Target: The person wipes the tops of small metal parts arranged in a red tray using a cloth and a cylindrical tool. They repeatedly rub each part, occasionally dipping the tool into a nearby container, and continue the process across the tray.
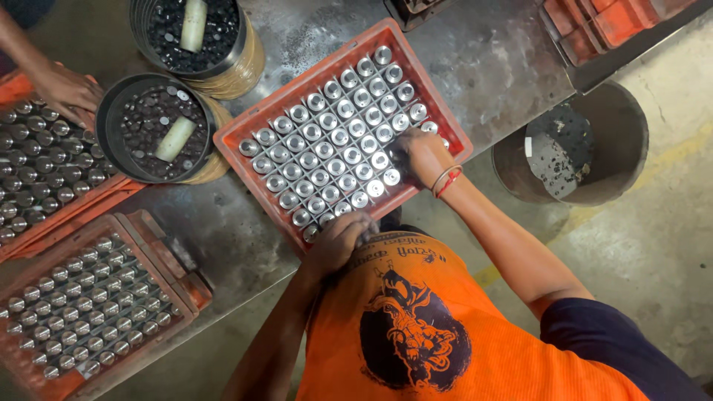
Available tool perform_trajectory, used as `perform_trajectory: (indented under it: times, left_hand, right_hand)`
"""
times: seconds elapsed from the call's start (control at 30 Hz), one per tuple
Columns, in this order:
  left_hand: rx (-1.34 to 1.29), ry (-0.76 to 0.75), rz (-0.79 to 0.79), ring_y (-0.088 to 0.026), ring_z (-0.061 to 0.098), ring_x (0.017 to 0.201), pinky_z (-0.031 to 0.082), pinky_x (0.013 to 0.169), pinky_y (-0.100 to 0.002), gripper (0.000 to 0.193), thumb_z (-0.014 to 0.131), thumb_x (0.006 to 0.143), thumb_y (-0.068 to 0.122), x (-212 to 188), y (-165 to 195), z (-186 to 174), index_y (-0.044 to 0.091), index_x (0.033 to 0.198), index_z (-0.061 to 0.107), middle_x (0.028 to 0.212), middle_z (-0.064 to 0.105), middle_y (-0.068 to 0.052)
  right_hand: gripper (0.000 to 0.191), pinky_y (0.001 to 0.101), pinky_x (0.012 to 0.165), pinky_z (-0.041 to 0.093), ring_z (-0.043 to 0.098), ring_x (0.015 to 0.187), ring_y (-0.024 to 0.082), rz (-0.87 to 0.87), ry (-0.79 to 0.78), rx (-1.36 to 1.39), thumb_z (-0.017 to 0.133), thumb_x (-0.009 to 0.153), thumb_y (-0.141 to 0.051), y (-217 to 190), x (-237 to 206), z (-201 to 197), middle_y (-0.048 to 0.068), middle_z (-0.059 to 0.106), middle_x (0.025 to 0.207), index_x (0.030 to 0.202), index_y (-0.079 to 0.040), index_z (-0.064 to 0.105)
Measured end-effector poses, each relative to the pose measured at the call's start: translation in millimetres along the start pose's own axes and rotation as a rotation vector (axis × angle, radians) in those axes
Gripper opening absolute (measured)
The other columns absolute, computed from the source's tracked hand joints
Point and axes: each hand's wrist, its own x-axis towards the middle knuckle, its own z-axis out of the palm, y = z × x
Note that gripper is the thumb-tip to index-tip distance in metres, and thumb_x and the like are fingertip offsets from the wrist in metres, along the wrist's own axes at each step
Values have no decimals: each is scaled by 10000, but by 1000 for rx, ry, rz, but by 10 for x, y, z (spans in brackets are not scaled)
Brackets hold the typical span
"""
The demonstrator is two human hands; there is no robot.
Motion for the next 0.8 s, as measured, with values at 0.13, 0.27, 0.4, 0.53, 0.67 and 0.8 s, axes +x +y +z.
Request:
perform_trajectory:
  times: [0.13,0.27,0.4,0.53,0.67,0.8]
  left_hand:
    - [34,-11,0,-163,610,847,497,788,-297,286,470,974,160,19,1,-10,22,1031,714,902,668,-75]
    - [118,14,123,-84,639,914,497,835,-241,218,527,970,177,25,52,15,30,1057,662,953,680,3]
    - [37,-29,-20,-115,581,813,489,764,-267,223,522,983,171,43,8,40,26,1110,636,851,603,-17]
    - [-197,30,-20,-140,542,782,457,706,-294,285,544,977,153,125,-181,118,63,1235,460,861,596,-40]
    - [79,197,213,-191,569,955,477,821,-336,352,626,974,114,139,-309,217,55,1266,438,1047,540,-99]
    - [-8,180,-24,-134,617,871,503,793,-299,352,597,970,192,178,-282,402,113,1257,410,943,617,-4]
  right_hand:
    - [106,494,736,563,701,827,399,74,-89,-134,644,801,-40,-65,5,46,176,695,1055,885,-57,705]
    - [121,505,674,552,697,791,405,136,-108,-218,691,791,-120,-79,144,37,184,684,994,890,-53,704]
    - [167,498,717,547,691,849,402,103,-11,-171,748,841,-216,-144,119,-133,174,679,973,914,-69,715]
    - [346,435,731,545,695,859,330,19,-115,228,814,819,-304,-480,-181,-414,136,697,939,1067,-81,725]
    - [401,375,773,554,700,884,275,-263,-302,654,801,833,-180,-747,-433,-523,113,708,991,1212,-87,709]
    - [318,373,763,551,713,871,269,-198,-372,589,804,821,-164,-591,-474,-506,96,723,966,1125,-99,738]
